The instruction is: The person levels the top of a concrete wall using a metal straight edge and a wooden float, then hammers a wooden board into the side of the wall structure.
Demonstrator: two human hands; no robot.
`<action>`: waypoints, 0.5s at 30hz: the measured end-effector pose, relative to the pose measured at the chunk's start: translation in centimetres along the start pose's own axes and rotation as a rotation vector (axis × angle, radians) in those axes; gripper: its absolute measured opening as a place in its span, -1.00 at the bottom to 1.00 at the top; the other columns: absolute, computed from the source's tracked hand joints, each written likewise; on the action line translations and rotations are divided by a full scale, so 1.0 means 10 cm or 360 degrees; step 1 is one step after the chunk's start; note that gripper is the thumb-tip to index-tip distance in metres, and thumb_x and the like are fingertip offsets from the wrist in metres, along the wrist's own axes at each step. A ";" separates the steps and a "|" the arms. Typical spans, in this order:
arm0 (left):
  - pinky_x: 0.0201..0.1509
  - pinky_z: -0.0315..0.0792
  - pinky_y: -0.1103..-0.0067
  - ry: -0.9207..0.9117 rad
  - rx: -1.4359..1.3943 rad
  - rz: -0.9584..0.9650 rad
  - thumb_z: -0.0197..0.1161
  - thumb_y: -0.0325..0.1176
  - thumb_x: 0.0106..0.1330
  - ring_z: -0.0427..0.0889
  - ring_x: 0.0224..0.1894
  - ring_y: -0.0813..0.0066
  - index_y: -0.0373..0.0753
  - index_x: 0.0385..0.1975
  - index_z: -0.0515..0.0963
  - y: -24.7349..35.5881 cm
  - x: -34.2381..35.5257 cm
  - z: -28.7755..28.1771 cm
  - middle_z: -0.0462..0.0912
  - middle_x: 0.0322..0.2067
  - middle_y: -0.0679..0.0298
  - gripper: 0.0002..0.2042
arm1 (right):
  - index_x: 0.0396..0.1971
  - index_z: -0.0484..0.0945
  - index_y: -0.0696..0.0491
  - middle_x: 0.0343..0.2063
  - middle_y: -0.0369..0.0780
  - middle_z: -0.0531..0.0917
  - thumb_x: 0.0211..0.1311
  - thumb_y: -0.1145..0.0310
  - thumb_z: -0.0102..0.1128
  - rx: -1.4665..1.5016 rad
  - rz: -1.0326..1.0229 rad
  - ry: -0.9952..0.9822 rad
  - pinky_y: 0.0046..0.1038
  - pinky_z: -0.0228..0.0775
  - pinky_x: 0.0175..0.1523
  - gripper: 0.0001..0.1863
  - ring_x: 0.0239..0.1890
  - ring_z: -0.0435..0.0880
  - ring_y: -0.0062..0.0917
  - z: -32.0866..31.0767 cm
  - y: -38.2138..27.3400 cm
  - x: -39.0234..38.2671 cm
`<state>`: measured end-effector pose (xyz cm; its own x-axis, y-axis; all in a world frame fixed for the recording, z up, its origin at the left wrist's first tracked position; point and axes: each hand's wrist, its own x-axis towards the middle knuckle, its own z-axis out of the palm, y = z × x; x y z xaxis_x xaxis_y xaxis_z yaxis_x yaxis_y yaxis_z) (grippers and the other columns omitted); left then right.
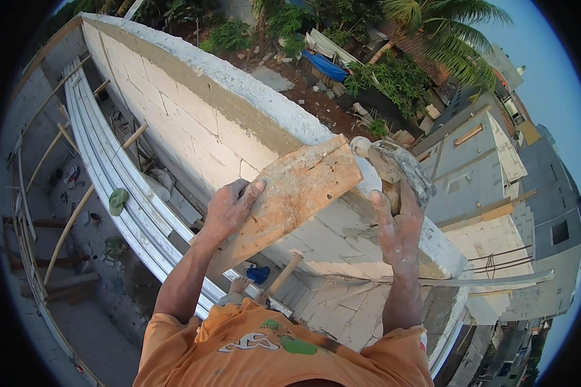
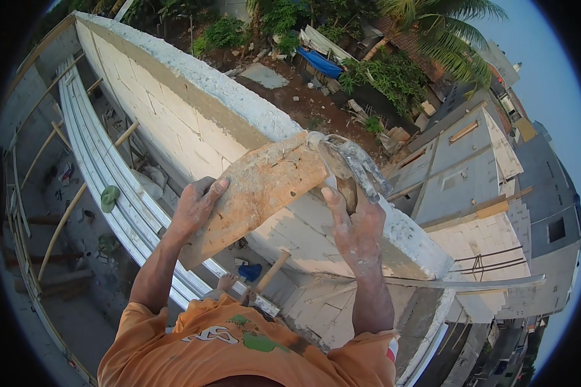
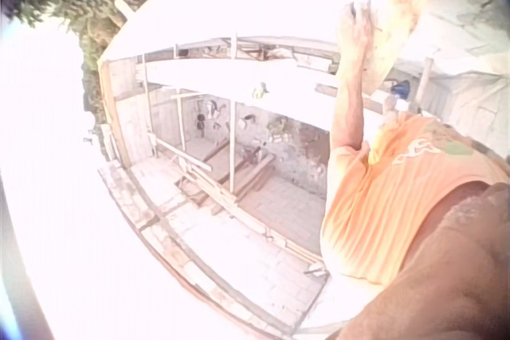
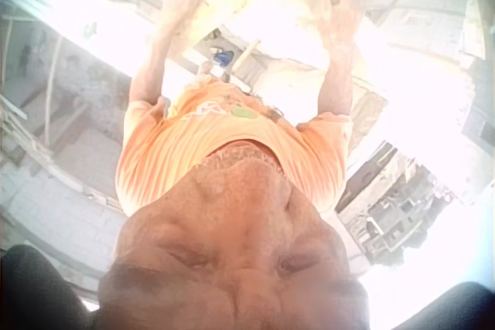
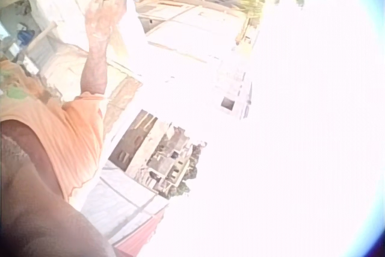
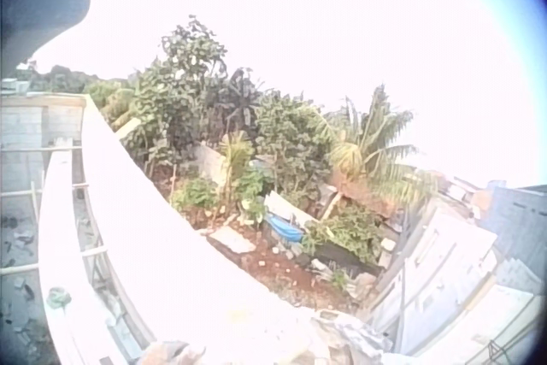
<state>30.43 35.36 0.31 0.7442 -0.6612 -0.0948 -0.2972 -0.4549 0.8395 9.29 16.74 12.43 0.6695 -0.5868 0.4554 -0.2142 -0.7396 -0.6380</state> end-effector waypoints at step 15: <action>-0.30 0.42 0.30 -0.0019 0.0190 0.0062 -0.06 0.35 0.34 0.54 -0.49 0.19 -0.35 -0.40 0.58 -0.07 0.29 0.19 0.54 -0.60 0.04 -0.29 | 0.09 0.45 0.22 -0.09 -0.04 0.65 0.39 0.18 0.13 -0.0254 -0.0090 -0.0199 -0.39 0.40 0.06 -0.55 -0.09 0.61 -0.33 -0.21 -0.29 0.38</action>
<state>31.66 32.60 -1.62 0.7237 -0.6865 -0.0703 -0.3954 -0.4961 0.7730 10.95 15.99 17.33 0.7646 -0.5047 0.4009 -0.2770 -0.8189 -0.5026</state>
